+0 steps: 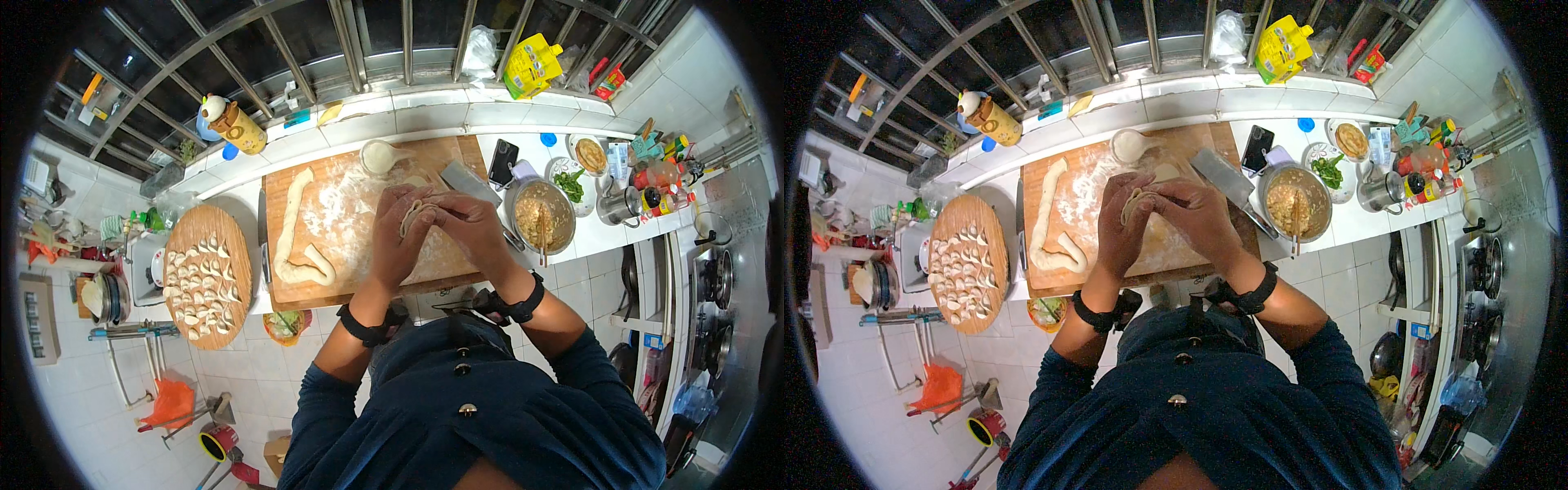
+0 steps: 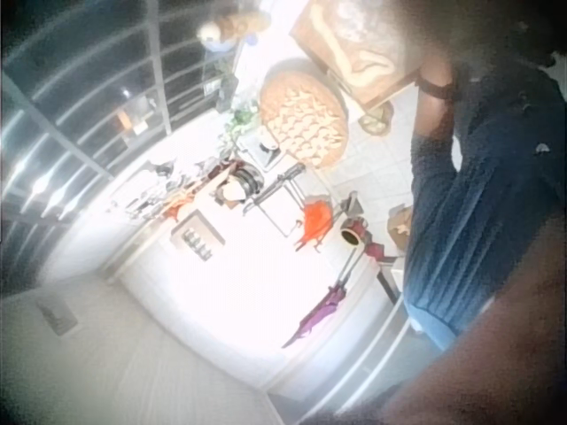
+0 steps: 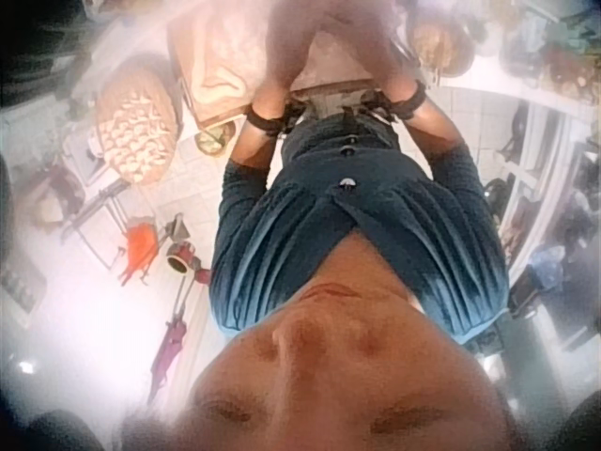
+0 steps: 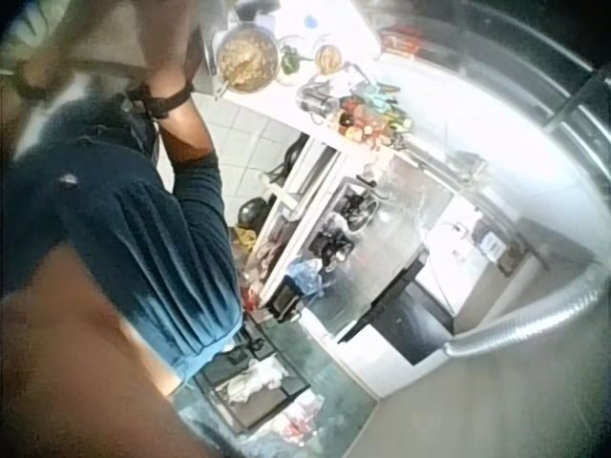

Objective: The person flattens dough pieces on a floured wooden board, fills them with a prepared mixture using chopsticks, and folds them into dumplings. The finished dumplings are placed on a round wooden tray.

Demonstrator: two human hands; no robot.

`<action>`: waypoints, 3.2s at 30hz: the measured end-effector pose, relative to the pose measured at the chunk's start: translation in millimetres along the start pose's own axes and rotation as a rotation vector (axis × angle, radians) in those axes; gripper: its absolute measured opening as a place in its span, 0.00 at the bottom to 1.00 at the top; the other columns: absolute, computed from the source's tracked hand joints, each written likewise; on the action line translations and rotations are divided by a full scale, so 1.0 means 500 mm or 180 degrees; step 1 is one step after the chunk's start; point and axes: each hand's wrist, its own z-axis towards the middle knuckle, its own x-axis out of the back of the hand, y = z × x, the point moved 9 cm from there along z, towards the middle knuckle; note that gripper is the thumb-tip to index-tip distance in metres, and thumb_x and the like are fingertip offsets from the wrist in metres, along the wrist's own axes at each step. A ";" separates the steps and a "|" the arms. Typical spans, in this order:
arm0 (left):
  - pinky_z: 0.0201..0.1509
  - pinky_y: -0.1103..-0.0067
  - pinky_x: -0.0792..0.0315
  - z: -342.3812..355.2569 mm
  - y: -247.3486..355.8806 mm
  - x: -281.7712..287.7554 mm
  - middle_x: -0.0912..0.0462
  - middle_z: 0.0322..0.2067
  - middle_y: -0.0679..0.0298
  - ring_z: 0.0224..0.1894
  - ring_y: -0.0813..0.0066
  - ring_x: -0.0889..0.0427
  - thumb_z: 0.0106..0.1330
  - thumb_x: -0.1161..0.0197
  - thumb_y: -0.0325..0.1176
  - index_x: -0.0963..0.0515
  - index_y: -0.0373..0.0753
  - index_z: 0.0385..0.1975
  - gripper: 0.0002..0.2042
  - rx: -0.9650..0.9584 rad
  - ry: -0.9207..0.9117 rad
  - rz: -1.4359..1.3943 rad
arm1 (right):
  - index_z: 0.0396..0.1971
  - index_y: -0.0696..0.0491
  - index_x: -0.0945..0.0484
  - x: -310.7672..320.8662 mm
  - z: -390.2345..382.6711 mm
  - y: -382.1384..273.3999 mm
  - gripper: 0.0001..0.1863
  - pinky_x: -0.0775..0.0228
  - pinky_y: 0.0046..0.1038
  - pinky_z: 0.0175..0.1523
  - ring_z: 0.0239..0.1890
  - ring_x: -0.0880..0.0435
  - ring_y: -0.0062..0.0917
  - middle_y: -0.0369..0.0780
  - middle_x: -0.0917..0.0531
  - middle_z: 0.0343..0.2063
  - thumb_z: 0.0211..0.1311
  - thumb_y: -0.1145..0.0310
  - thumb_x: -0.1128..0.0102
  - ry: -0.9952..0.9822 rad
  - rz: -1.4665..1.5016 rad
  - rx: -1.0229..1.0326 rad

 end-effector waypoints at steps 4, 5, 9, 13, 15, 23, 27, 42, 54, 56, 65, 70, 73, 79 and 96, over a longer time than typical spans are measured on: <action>0.49 0.71 0.32 0.005 0.024 0.011 0.27 0.38 0.52 0.44 0.56 0.27 0.62 0.44 0.32 0.25 0.35 0.48 0.16 -0.0317 -0.0124 0.0522 | 0.38 0.61 0.20 -0.002 0.006 -0.016 0.09 0.30 0.21 0.48 0.40 0.22 0.20 0.40 0.19 0.37 0.57 0.76 0.40 -0.0124 -0.0177 -0.0003; 0.49 0.70 0.32 0.004 0.024 0.013 0.26 0.37 0.53 0.43 0.56 0.26 0.62 0.44 0.32 0.25 0.35 0.48 0.16 -0.0344 -0.0153 0.0632 | 0.38 0.62 0.21 -0.004 0.006 -0.018 0.09 0.30 0.21 0.48 0.40 0.22 0.20 0.41 0.19 0.37 0.57 0.77 0.40 -0.0136 -0.0217 0.0011; 0.42 0.74 0.28 -0.001 -0.004 0.010 0.23 0.37 0.55 0.38 0.61 0.23 0.66 0.50 0.32 0.28 0.33 0.51 0.16 0.0042 -0.0412 0.0475 | 0.44 0.61 0.26 -0.015 0.000 -0.004 0.14 0.30 0.21 0.48 0.43 0.23 0.19 0.41 0.21 0.40 0.58 0.76 0.40 -0.0081 0.0273 -0.0238; 0.35 0.83 0.31 -0.028 -0.038 0.003 0.21 0.35 0.63 0.32 0.78 0.26 0.71 0.56 0.39 0.30 0.31 0.53 0.20 0.0896 0.0137 -0.0992 | 0.49 0.60 0.30 -0.043 -0.011 0.014 0.18 0.30 0.21 0.48 0.44 0.24 0.18 0.38 0.23 0.42 0.61 0.70 0.42 -0.0074 0.1138 -0.0465; 0.33 0.87 0.34 -0.035 -0.043 -0.007 0.22 0.34 0.66 0.30 0.83 0.29 0.72 0.57 0.42 0.30 0.30 0.53 0.21 0.1023 0.0324 -0.1298 | 0.49 0.60 0.31 -0.058 -0.014 0.022 0.18 0.29 0.22 0.47 0.43 0.23 0.18 0.38 0.23 0.40 0.63 0.66 0.44 -0.0199 0.1084 -0.0629; 0.35 0.86 0.31 -0.042 -0.050 -0.006 0.23 0.42 0.63 0.35 0.83 0.27 0.72 0.57 0.37 0.34 0.33 0.58 0.20 0.0878 0.0033 -0.1094 | 0.43 0.60 0.27 -0.058 0.000 -0.022 0.18 0.29 0.29 0.39 0.36 0.20 0.29 0.45 0.21 0.37 0.67 0.59 0.53 -0.0475 -0.0644 0.0041; 0.34 0.86 0.30 -0.052 -0.059 -0.008 0.24 0.39 0.64 0.32 0.83 0.27 0.72 0.56 0.39 0.37 0.34 0.60 0.21 0.1105 -0.0040 -0.1288 | 0.43 0.58 0.25 -0.059 0.004 -0.042 0.15 0.32 0.32 0.49 0.45 0.23 0.37 0.46 0.22 0.43 0.65 0.63 0.52 -0.0507 -0.1248 0.0402; 0.67 0.59 0.55 -0.037 0.076 0.059 0.39 0.61 0.48 0.65 0.43 0.47 0.68 0.57 0.34 0.24 0.33 0.38 0.14 -0.0601 0.0603 0.0382 | 0.48 0.58 0.28 -0.128 0.009 -0.047 0.18 0.51 0.34 0.65 0.64 0.42 0.37 0.48 0.36 0.58 0.68 0.62 0.59 -0.0901 0.0793 0.0294; 0.66 0.66 0.48 -0.062 -0.061 0.133 0.36 0.58 0.50 0.63 0.54 0.41 0.71 0.63 0.37 0.34 0.31 0.51 0.19 0.0216 0.1082 0.0128 | 0.50 0.60 0.30 -0.230 0.036 0.022 0.17 0.38 0.23 0.55 0.50 0.29 0.22 0.39 0.26 0.46 0.67 0.66 0.54 -0.0885 0.1122 -0.0565; 0.64 0.72 0.43 -0.071 -0.091 0.148 0.36 0.59 0.53 0.62 0.61 0.38 0.71 0.59 0.37 0.40 0.31 0.59 0.21 0.0504 0.0758 -0.0156 | 0.51 0.60 0.30 -0.234 0.040 0.051 0.18 0.34 0.24 0.50 0.44 0.26 0.21 0.38 0.24 0.41 0.64 0.67 0.48 -0.0995 0.0399 -0.0703; 0.65 0.76 0.42 -0.131 -0.148 0.131 0.38 0.59 0.56 0.60 0.67 0.35 0.66 0.49 0.26 0.49 0.29 0.63 0.27 0.1691 0.0805 -0.3980 | 0.41 0.61 0.22 -0.225 0.047 0.035 0.11 0.31 0.20 0.37 0.32 0.24 0.18 0.36 0.23 0.31 0.61 0.72 0.44 -0.0526 -0.0440 0.0081; 0.64 0.78 0.42 -0.139 -0.132 0.147 0.39 0.59 0.59 0.60 0.71 0.37 0.66 0.52 0.22 0.45 0.31 0.62 0.23 0.1651 0.0670 -0.3718 | 0.34 0.61 0.20 -0.238 0.042 0.009 0.08 0.31 0.21 0.35 0.30 0.24 0.21 0.39 0.23 0.29 0.58 0.74 0.43 -0.0313 -0.0948 0.0379; 0.64 0.78 0.43 -0.145 -0.125 0.157 0.39 0.59 0.59 0.61 0.73 0.38 0.66 0.51 0.21 0.45 0.31 0.62 0.24 0.1586 0.0592 -0.3501 | 0.33 0.60 0.19 -0.250 0.039 -0.019 0.06 0.31 0.22 0.34 0.28 0.23 0.25 0.41 0.23 0.27 0.56 0.76 0.43 -0.0201 -0.1301 0.0822; 0.64 0.79 0.43 -0.146 -0.129 0.186 0.37 0.58 0.58 0.59 0.74 0.37 0.66 0.48 0.24 0.52 0.32 0.65 0.29 0.1623 0.0184 -0.2569 | 0.31 0.56 0.18 -0.284 0.044 -0.031 0.06 0.33 0.27 0.41 0.33 0.25 0.29 0.39 0.23 0.25 0.51 0.77 0.40 -0.0461 -0.1522 0.1143; 0.44 0.85 0.32 -0.155 -0.134 0.255 0.25 0.39 0.61 0.40 0.82 0.28 0.61 0.44 0.20 0.56 0.32 0.65 0.35 0.1726 -0.0283 -0.1768 | 0.29 0.45 0.15 -0.367 0.055 -0.054 0.09 0.43 0.36 0.57 0.53 0.34 0.36 0.36 0.24 0.43 0.43 0.69 0.34 -0.1122 -0.1977 0.1537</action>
